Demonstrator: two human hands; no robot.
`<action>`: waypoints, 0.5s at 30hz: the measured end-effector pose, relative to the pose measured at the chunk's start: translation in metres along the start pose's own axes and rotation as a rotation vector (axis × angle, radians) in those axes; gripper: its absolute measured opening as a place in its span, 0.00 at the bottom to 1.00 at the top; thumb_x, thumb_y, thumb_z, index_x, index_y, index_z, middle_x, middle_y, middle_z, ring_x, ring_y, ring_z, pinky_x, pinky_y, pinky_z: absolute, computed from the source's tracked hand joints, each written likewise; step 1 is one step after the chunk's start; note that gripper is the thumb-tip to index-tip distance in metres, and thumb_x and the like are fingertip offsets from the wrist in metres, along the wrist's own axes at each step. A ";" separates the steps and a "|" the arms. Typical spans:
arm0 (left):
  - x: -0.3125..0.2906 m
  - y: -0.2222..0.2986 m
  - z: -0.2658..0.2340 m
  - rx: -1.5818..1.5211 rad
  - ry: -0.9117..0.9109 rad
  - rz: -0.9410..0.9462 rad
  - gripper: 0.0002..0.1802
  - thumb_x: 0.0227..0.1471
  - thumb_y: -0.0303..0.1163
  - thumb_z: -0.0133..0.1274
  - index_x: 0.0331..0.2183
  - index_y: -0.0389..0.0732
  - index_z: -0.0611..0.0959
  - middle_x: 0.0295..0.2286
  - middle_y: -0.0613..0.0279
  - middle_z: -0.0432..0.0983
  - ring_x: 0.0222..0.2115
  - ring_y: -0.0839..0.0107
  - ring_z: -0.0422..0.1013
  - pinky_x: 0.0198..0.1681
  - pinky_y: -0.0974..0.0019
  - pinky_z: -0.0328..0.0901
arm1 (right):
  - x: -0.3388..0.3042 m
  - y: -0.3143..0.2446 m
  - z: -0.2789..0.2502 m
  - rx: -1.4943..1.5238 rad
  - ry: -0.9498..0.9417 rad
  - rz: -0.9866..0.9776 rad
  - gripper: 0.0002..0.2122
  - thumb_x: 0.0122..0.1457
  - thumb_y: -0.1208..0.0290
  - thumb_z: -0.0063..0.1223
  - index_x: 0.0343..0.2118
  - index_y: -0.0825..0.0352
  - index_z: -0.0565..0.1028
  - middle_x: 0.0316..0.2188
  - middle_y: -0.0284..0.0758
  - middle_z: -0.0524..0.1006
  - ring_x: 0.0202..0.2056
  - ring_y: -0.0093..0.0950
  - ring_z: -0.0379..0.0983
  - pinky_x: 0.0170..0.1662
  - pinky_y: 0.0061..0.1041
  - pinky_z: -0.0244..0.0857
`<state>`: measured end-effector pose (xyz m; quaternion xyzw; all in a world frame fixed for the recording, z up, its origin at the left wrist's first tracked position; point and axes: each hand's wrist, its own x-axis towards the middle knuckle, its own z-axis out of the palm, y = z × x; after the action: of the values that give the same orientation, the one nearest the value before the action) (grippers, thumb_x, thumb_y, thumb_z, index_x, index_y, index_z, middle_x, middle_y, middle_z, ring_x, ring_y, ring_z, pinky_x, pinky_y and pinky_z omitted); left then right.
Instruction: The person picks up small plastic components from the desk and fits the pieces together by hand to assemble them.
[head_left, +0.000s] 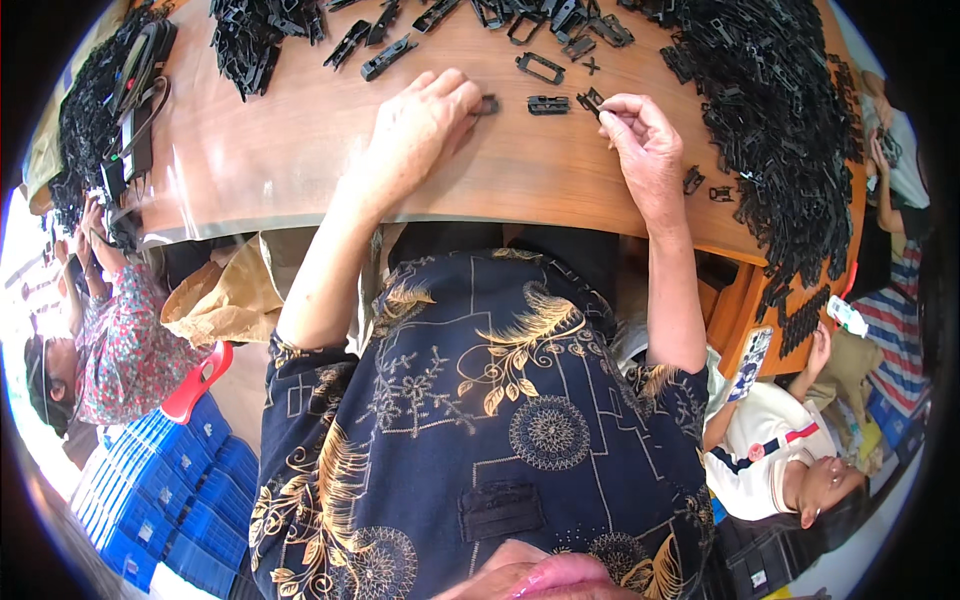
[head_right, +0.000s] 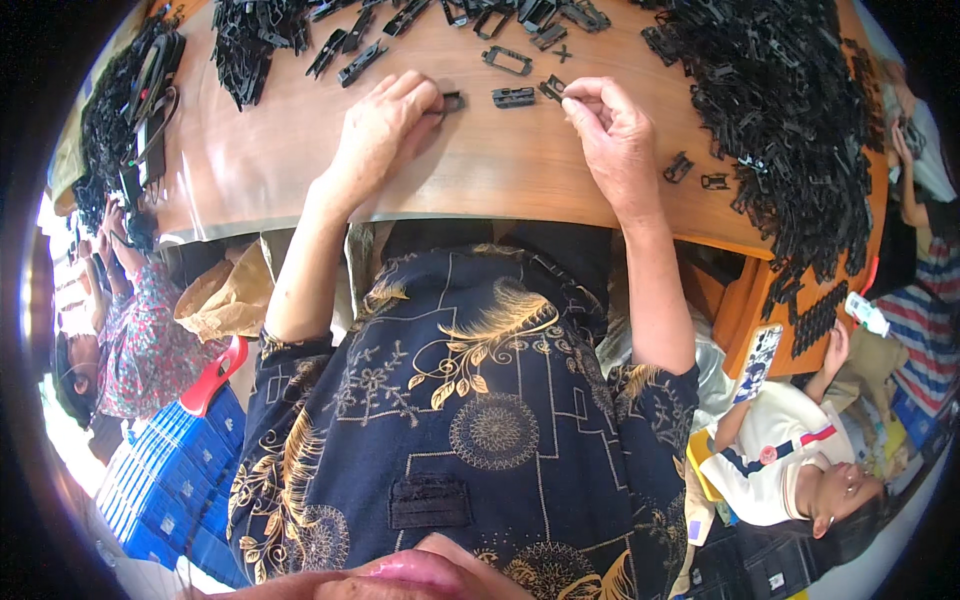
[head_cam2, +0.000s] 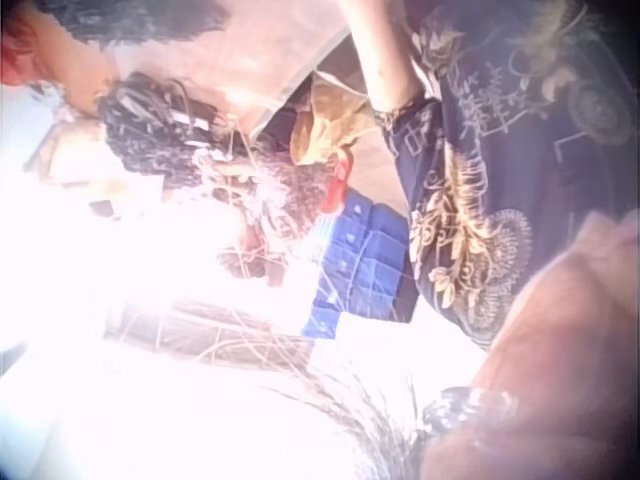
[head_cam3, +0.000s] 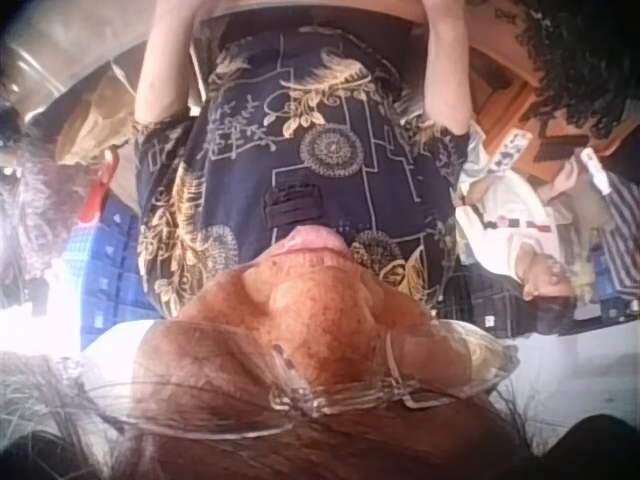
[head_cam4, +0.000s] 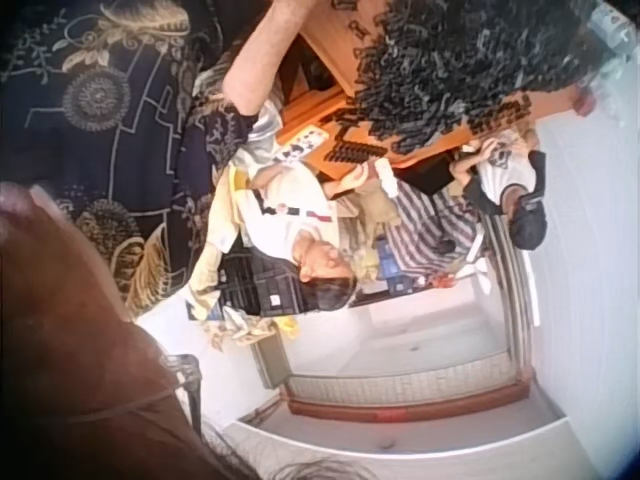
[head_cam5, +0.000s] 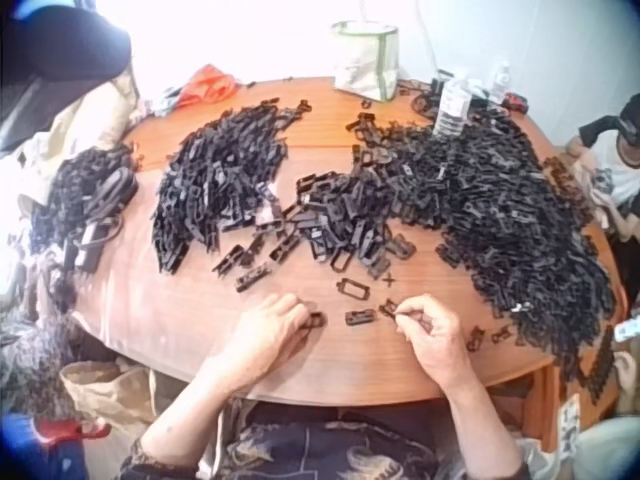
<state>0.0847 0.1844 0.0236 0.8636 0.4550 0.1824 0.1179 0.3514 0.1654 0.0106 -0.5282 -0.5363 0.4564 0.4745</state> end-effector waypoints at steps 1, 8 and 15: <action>-0.011 0.004 -0.005 -0.014 -0.046 -0.024 0.11 0.45 0.26 0.58 0.35 0.41 0.77 0.33 0.61 0.72 0.37 0.58 0.70 0.40 0.59 0.67 | -0.003 -0.006 0.005 0.001 -0.012 0.004 0.03 0.57 0.79 0.57 0.34 0.68 0.77 0.30 0.25 0.77 0.28 0.14 0.71 0.31 0.16 0.66; -0.045 0.017 -0.002 -0.144 0.106 -0.215 0.24 0.40 0.25 0.62 0.44 0.44 0.76 0.34 0.61 0.71 0.38 0.60 0.70 0.41 0.61 0.67 | -0.020 -0.021 0.049 -0.034 -0.147 -0.010 0.07 0.57 0.83 0.55 0.37 0.67 0.79 0.28 0.26 0.76 0.28 0.14 0.70 0.31 0.15 0.65; -0.042 0.009 0.003 -0.164 0.098 -0.198 0.19 0.42 0.29 0.62 0.40 0.43 0.79 0.33 0.60 0.70 0.38 0.59 0.70 0.40 0.59 0.67 | -0.015 -0.017 0.080 -0.507 -0.220 -0.514 0.09 0.48 0.83 0.57 0.34 0.66 0.80 0.29 0.34 0.78 0.32 0.34 0.74 0.35 0.28 0.69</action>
<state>0.0712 0.1444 0.0158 0.7920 0.5267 0.2484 0.1834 0.2694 0.1509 0.0168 -0.4247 -0.7951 0.2291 0.3673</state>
